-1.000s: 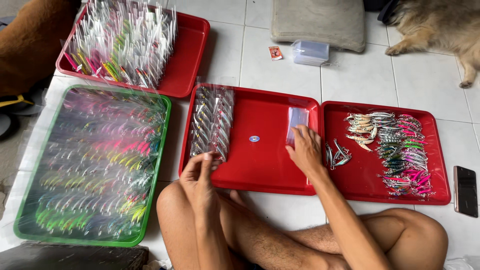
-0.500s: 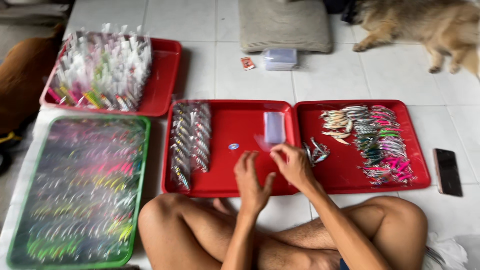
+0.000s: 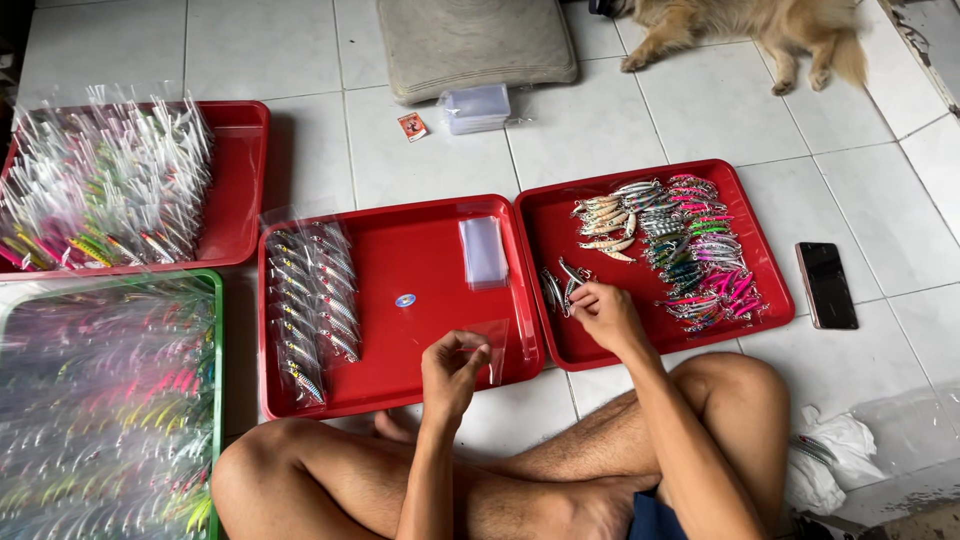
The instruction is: The person places fishing lures into small plastic sleeves and then arranges the packaged lures into rows within a red tray.
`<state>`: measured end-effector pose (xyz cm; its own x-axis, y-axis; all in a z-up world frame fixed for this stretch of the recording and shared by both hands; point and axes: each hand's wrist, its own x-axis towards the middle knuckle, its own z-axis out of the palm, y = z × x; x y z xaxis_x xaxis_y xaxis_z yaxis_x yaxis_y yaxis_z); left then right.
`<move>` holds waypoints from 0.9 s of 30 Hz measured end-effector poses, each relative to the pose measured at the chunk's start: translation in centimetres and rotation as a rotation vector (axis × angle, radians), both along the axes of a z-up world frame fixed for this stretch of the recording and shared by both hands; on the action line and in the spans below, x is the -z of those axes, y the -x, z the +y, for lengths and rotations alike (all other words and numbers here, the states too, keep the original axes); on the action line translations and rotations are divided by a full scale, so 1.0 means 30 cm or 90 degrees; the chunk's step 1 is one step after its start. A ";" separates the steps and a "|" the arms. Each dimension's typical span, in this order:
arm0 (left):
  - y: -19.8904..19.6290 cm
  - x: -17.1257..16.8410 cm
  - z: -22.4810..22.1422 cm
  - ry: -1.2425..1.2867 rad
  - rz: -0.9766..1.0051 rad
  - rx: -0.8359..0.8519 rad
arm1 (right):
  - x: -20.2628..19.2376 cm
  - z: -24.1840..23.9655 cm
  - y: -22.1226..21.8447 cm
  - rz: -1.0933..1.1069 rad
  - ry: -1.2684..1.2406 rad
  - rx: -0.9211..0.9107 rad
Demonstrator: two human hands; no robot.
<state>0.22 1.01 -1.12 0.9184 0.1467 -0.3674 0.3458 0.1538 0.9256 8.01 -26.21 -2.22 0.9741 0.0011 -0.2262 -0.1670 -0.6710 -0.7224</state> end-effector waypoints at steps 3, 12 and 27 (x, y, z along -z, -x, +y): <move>0.015 0.030 0.001 0.001 0.015 -0.004 | 0.113 -0.067 -0.028 0.007 0.114 0.037; 0.020 -0.044 -0.009 -0.013 0.035 0.001 | 0.138 -0.031 -0.051 -0.050 0.089 0.118; 0.025 -0.050 -0.015 -0.087 0.022 0.031 | 0.123 -0.010 -0.071 -0.070 0.143 0.067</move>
